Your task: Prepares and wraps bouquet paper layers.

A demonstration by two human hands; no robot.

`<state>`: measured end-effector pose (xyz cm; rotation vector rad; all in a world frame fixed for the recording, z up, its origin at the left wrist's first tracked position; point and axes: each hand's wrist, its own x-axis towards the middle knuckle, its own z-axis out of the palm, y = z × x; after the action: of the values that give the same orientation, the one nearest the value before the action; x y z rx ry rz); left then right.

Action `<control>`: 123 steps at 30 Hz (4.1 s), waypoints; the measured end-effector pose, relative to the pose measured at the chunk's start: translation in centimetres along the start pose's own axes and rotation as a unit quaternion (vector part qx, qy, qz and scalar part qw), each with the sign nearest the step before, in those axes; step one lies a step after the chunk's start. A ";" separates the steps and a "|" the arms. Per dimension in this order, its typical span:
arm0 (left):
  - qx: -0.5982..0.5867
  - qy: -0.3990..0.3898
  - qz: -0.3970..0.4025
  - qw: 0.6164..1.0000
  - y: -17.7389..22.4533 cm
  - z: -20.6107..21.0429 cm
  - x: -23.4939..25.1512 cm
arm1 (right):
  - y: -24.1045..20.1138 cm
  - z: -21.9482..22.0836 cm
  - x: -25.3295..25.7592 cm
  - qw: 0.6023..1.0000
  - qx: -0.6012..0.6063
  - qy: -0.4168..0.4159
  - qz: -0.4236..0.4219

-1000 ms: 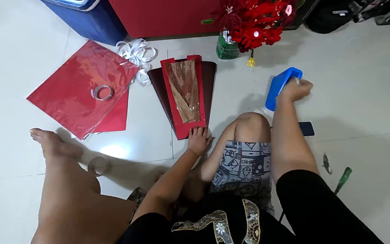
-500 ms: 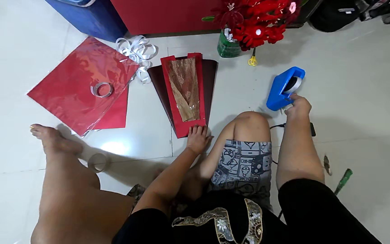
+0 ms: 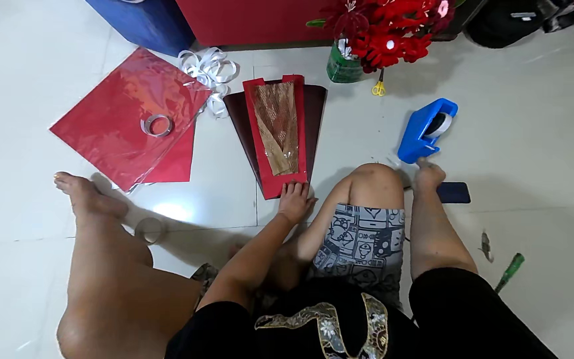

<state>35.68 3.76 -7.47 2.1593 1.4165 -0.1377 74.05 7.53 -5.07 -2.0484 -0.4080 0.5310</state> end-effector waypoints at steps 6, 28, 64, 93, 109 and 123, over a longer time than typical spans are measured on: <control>-0.006 0.000 0.000 1.000 0.0 -0.2 -0.1 | -3.6 0.9 -3.1 0.995 -0.002 -0.076 -0.063; -0.015 0.000 0.002 1.000 -0.2 -0.1 0.0 | -7.4 20.5 -15.5 0.855 -0.260 -0.442 -0.078; -0.013 -0.028 -0.007 0.999 -0.2 -0.3 0.1 | -9.8 21.6 -17.4 0.812 -0.445 -0.368 -0.085; -0.016 -0.018 -0.006 1.000 -0.1 -0.1 0.0 | -8.8 19.6 -15.4 0.799 -0.442 -0.402 -0.067; -0.003 -0.013 0.004 1.000 -0.4 0.0 0.1 | -8.1 19.5 -15.5 0.837 -0.401 -0.362 -0.088; 0.003 -0.008 0.002 1.000 0.0 0.0 0.0 | -7.5 19.2 -16.3 0.773 -0.471 -0.404 -0.135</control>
<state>35.65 3.74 -7.49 2.1601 1.4040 -0.1577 49.64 17.17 -4.04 -2.4928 -1.7570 1.1909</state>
